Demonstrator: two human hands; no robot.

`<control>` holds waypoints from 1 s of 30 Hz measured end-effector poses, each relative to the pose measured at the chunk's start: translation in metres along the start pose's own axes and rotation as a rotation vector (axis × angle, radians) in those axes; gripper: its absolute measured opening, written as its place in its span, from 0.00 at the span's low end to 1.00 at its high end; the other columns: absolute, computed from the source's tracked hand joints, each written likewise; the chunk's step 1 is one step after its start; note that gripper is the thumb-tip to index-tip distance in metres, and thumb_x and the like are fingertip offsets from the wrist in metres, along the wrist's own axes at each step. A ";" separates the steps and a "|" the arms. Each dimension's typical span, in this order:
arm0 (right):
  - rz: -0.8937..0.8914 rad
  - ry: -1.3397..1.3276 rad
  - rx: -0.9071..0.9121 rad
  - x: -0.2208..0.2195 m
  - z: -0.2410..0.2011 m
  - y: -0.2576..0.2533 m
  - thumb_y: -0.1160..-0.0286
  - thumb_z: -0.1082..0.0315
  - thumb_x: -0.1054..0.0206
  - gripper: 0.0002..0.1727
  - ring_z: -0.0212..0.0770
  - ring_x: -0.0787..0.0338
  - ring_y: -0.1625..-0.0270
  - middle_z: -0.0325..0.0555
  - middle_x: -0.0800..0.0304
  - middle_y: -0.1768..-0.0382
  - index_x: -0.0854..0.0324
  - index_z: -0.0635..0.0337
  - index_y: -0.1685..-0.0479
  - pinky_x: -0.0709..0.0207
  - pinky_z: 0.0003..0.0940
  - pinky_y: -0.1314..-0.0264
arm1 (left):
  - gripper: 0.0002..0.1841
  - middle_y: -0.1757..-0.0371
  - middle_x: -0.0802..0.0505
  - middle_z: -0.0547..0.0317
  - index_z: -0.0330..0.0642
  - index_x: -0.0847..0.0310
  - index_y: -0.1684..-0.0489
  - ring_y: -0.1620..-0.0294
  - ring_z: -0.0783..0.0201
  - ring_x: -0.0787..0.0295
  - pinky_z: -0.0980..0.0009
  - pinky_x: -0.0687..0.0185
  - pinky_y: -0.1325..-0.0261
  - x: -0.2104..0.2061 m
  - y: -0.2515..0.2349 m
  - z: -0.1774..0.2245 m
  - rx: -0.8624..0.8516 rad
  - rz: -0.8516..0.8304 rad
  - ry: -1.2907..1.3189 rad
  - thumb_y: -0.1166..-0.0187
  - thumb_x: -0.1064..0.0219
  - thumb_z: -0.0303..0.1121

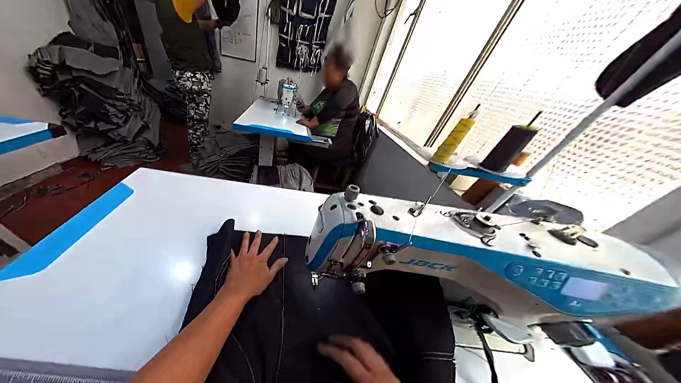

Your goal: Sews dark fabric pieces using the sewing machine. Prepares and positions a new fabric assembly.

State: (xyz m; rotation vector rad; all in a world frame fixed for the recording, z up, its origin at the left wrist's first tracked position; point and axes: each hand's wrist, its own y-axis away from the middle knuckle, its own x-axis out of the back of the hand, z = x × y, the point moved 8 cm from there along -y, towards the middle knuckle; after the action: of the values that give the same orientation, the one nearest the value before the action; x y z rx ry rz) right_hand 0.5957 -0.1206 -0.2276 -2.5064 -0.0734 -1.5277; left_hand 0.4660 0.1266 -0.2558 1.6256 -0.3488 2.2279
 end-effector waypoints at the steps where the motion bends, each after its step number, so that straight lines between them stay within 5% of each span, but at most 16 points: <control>1: 0.072 0.121 -0.004 -0.004 0.020 -0.001 0.25 0.33 0.37 0.40 0.67 0.24 0.19 0.63 0.22 0.22 0.19 0.54 0.23 0.33 0.72 0.22 | 0.37 0.03 0.48 0.51 0.71 0.45 0.06 0.03 0.39 0.66 0.22 0.74 0.15 -0.002 0.001 0.001 -0.006 0.006 0.007 0.15 0.56 0.69; 3: 0.141 0.296 0.053 -0.016 0.057 -0.007 0.26 0.19 0.59 0.53 0.71 0.33 0.13 0.63 0.33 0.14 0.30 0.50 0.13 0.45 0.81 0.19 | 0.37 0.04 0.47 0.47 0.67 0.44 0.06 0.04 0.36 0.64 0.21 0.73 0.16 -0.004 0.000 0.002 -0.025 0.022 0.013 0.15 0.55 0.68; 6: 0.110 0.328 0.123 -0.013 0.090 -0.014 0.26 0.18 0.68 0.54 0.68 0.35 0.11 0.59 0.35 0.12 0.34 0.46 0.10 0.49 0.83 0.19 | 0.38 0.04 0.49 0.44 0.64 0.46 0.05 0.04 0.35 0.68 0.21 0.72 0.16 -0.007 -0.012 0.013 -0.026 -0.005 0.025 0.14 0.57 0.68; 11: 0.031 0.333 0.052 0.001 0.076 -0.006 0.25 0.21 0.60 0.53 0.73 0.35 0.13 0.64 0.35 0.13 0.32 0.52 0.12 0.52 0.88 0.22 | 0.36 0.04 0.50 0.42 0.51 0.46 0.05 0.04 0.34 0.70 0.24 0.76 0.14 -0.009 -0.011 0.037 -0.082 -0.088 0.109 0.10 0.55 0.60; 13: 0.024 0.237 0.100 0.009 0.041 -0.011 0.22 0.30 0.47 0.46 0.75 0.32 0.15 0.68 0.31 0.16 0.25 0.61 0.19 0.46 0.84 0.22 | 0.41 0.05 0.51 0.33 0.38 0.49 0.06 0.05 0.28 0.70 0.20 0.75 0.15 0.004 0.024 0.055 -0.105 -0.188 0.119 0.12 0.46 0.57; 15: -0.035 0.129 0.123 0.001 0.011 -0.014 0.20 0.34 0.43 0.43 0.70 0.34 0.12 0.64 0.32 0.15 0.26 0.59 0.18 0.46 0.80 0.18 | 0.45 0.04 0.58 0.35 0.37 0.60 0.04 0.05 0.29 0.77 0.17 0.79 0.18 0.008 0.081 0.078 -0.169 -0.345 0.072 0.13 0.42 0.55; 17: -0.116 0.107 0.102 -0.025 -0.004 -0.009 0.20 0.31 0.48 0.47 0.71 0.40 0.10 0.63 0.39 0.11 0.33 0.60 0.12 0.54 0.85 0.19 | 0.48 0.03 0.64 0.42 0.42 0.68 0.03 0.05 0.31 0.83 0.15 0.82 0.20 -0.007 0.131 0.075 -0.188 -0.435 0.032 0.14 0.45 0.59; 19: -0.086 0.206 0.103 -0.048 -0.009 -0.005 0.20 0.25 0.59 0.52 0.72 0.39 0.11 0.64 0.41 0.10 0.37 0.60 0.10 0.57 0.87 0.21 | 0.55 0.02 0.58 0.45 0.45 0.63 0.02 0.04 0.33 0.77 0.16 0.72 0.19 -0.021 0.146 0.049 -0.207 -0.327 -0.016 0.23 0.51 0.75; 21: -0.015 0.265 0.093 -0.058 -0.019 -0.005 0.22 0.22 0.64 0.55 0.72 0.37 0.12 0.66 0.39 0.12 0.36 0.60 0.11 0.55 0.88 0.22 | 0.58 0.02 0.57 0.46 0.47 0.61 0.02 0.03 0.37 0.77 0.18 0.73 0.18 -0.023 0.139 0.028 -0.240 -0.291 -0.043 0.29 0.57 0.82; 26: 0.137 0.386 0.077 -0.066 -0.030 -0.005 0.27 0.19 0.71 0.59 0.68 0.30 0.15 0.62 0.32 0.14 0.31 0.58 0.14 0.49 0.88 0.25 | 0.50 0.02 0.63 0.51 0.48 0.66 0.02 0.03 0.44 0.85 0.23 0.84 0.15 -0.020 0.133 0.017 -0.333 -0.382 -0.076 0.18 0.67 0.74; 30: 0.111 0.371 0.208 -0.061 -0.014 0.007 0.24 0.20 0.70 0.55 0.64 0.30 0.13 0.57 0.32 0.13 0.33 0.53 0.12 0.48 0.86 0.24 | 0.42 0.02 0.60 0.51 0.49 0.63 0.02 0.03 0.43 0.79 0.25 0.80 0.13 -0.020 0.154 0.027 -0.261 -0.356 -0.095 0.11 0.66 0.65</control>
State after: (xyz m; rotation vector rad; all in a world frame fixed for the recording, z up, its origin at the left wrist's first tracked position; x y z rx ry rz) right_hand 0.5561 -0.1263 -0.2760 -2.0024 -0.0329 -1.8056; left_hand 0.4290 -0.0259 -0.2649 1.5203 -0.3297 1.7682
